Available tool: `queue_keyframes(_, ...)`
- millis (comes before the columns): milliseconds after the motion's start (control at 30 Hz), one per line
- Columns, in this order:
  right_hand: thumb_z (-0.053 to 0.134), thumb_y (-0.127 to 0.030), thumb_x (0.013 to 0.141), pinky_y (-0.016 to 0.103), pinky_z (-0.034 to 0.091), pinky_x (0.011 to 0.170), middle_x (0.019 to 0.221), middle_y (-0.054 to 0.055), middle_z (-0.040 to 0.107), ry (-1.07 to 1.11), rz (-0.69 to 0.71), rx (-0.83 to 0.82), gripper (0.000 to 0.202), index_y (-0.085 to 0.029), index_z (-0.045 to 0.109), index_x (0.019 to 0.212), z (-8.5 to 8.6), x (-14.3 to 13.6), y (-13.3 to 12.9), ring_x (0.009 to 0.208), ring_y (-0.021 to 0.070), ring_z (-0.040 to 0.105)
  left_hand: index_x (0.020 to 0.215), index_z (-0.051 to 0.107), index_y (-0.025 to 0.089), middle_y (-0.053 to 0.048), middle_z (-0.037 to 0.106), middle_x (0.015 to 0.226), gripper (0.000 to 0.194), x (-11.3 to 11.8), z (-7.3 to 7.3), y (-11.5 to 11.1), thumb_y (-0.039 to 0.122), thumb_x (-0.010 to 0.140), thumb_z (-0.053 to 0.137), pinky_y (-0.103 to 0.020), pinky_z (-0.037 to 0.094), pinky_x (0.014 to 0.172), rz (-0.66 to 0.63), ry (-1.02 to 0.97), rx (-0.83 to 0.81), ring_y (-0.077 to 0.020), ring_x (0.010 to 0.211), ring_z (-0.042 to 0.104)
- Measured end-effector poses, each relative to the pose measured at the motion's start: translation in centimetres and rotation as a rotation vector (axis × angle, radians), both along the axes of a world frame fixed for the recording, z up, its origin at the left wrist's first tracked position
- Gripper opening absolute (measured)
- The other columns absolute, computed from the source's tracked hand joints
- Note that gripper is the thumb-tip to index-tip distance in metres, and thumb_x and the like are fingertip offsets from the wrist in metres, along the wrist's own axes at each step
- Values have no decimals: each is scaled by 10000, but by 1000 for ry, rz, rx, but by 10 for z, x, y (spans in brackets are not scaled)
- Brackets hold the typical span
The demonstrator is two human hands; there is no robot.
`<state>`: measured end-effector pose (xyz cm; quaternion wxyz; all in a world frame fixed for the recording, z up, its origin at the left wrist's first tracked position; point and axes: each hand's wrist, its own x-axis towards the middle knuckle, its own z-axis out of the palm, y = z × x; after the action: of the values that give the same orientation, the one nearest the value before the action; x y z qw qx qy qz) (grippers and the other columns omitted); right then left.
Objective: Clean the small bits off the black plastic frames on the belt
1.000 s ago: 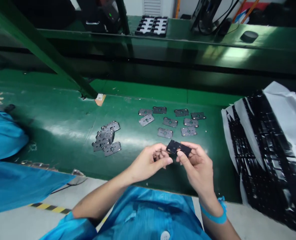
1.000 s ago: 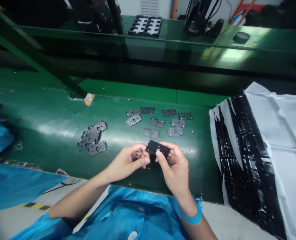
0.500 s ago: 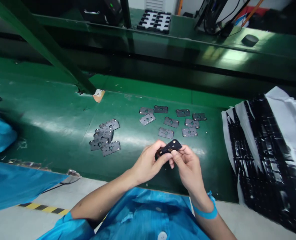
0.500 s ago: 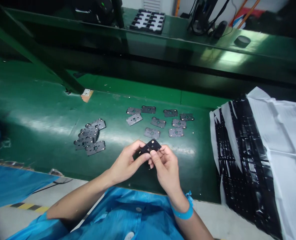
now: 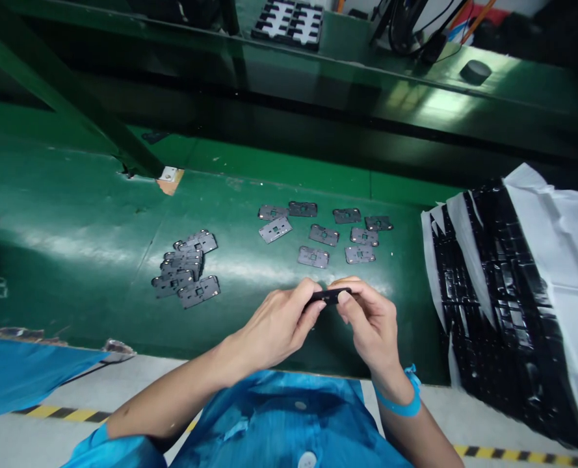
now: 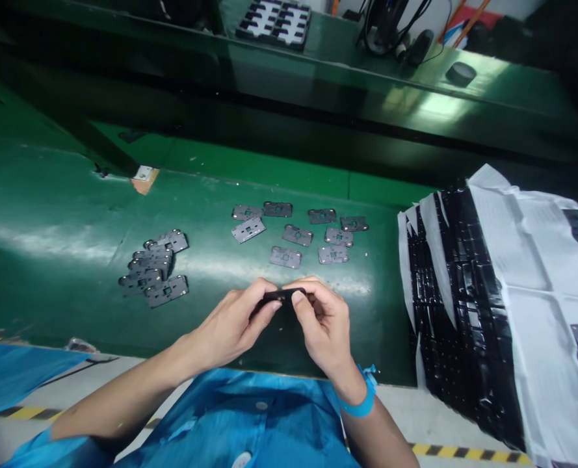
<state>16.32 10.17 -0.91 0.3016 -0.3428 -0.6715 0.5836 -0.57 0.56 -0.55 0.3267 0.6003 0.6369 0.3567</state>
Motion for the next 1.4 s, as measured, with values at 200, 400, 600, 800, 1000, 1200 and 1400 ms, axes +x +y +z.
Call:
queue_keyframes(200,627,-313,1053,306,491,660,837,29,694,65,-35,67,200,-238,751,915,-7,-1,-1,734,189,639,1061,475,246,53,576,709,66,6,-5,1,251,1099,421,-282,335,572,4,60,26,-157,527,540)
queue_keyframes(400,613,-230,1050,277,469,667,835,26,698,107,-41,91,196,-213,752,912,-12,0,1,733,163,624,1042,456,245,66,525,700,78,8,-10,0,227,1107,417,-281,297,565,-12,88,48,-155,519,511)
queue_keyframes(600,585,-141,1009,284,484,690,874,33,711,117,-59,75,222,-223,773,925,-21,2,-3,778,172,648,1049,459,246,80,466,683,69,8,-10,2,221,1099,419,-273,291,564,-20,32,21,-143,512,454)
queue_keyframes(800,608,-140,1009,264,485,645,923,23,671,87,50,-11,223,-244,790,1087,-22,13,7,705,133,608,1065,489,235,83,457,690,58,4,-12,6,266,1098,452,-257,281,565,-6,-73,-34,-122,530,402)
queue_keyframes(1000,643,-234,1066,247,479,607,854,-1,652,40,158,-76,130,-235,762,1119,-15,21,20,634,109,606,957,518,217,72,475,691,181,-2,-12,11,338,1091,504,-252,317,603,35,-272,-60,-113,590,424)
queue_keyframes(1200,612,-223,1093,250,483,601,812,-6,637,43,133,6,149,-221,761,1104,-12,13,10,609,104,606,907,506,211,59,446,680,294,-1,-14,9,337,1132,364,-274,325,629,82,-475,-4,-124,605,412)
queue_keyframes(1400,606,-179,1089,269,487,622,848,12,650,81,112,70,171,-222,768,1125,-14,12,3,641,115,603,861,472,216,66,368,651,272,2,-23,11,282,1101,362,-286,282,616,138,-488,42,-130,595,357)
